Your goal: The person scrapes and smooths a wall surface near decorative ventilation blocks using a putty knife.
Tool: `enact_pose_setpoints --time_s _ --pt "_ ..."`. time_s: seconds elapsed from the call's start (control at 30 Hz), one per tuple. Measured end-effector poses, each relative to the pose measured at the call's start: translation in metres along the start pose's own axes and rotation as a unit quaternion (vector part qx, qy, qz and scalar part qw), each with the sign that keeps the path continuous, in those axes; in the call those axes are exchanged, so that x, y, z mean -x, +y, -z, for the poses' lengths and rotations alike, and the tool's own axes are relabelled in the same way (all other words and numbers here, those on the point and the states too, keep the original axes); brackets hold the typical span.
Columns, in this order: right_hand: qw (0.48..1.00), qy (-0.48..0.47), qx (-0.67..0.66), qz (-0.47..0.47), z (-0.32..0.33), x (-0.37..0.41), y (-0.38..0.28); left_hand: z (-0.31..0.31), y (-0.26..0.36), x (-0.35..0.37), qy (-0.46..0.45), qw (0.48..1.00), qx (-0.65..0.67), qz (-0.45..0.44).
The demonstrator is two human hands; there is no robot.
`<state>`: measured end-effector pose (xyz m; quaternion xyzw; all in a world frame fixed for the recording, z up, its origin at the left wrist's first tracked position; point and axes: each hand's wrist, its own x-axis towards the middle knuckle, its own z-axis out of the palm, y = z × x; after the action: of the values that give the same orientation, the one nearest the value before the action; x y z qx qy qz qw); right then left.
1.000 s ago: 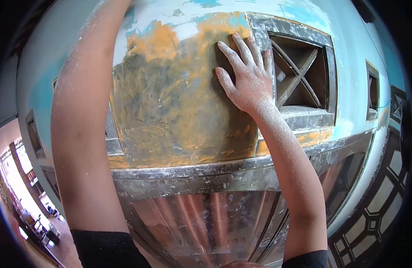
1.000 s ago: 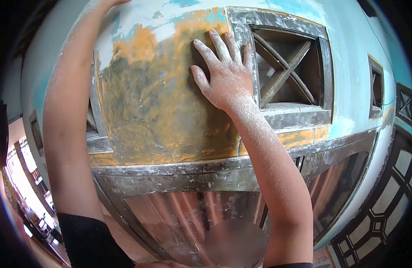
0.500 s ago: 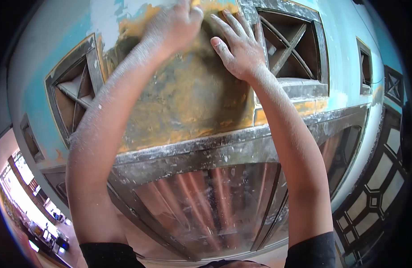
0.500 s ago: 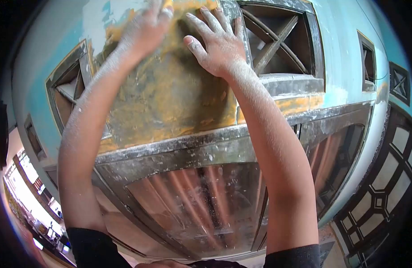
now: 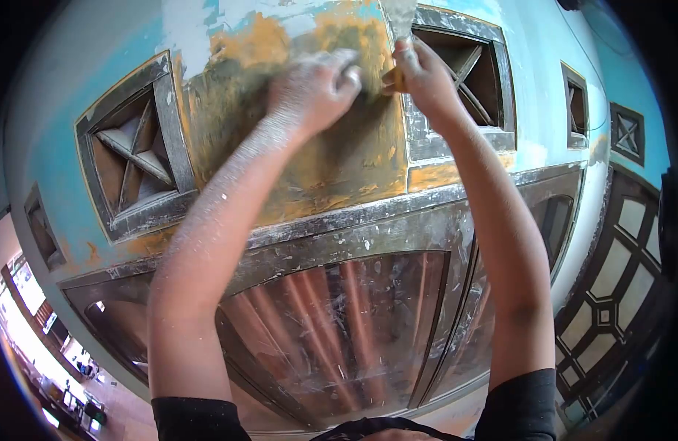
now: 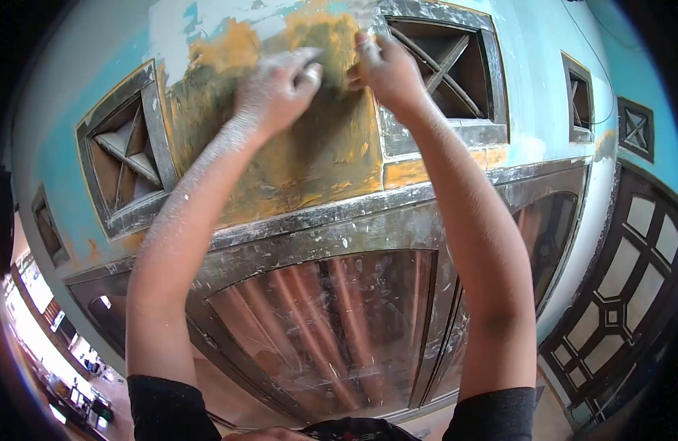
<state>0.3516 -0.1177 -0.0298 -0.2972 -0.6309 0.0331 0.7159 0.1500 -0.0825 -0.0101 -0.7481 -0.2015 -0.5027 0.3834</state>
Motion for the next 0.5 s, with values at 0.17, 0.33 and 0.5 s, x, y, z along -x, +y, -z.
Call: enact_pose_setpoints --time_s 0.17,0.33,0.5 --pt "0.924 0.196 0.302 0.13 0.051 -0.049 0.001 0.025 -0.094 -0.001 0.077 0.971 -0.227 0.015" --pt "0.899 0.188 0.335 0.209 0.072 -0.084 0.014 0.016 -0.12 0.014 0.092 0.946 -0.309 0.037" --pt "0.854 0.202 0.412 0.248 0.04 -0.069 0.002 0.019 -0.114 0.018 0.08 0.953 -0.289 0.04"
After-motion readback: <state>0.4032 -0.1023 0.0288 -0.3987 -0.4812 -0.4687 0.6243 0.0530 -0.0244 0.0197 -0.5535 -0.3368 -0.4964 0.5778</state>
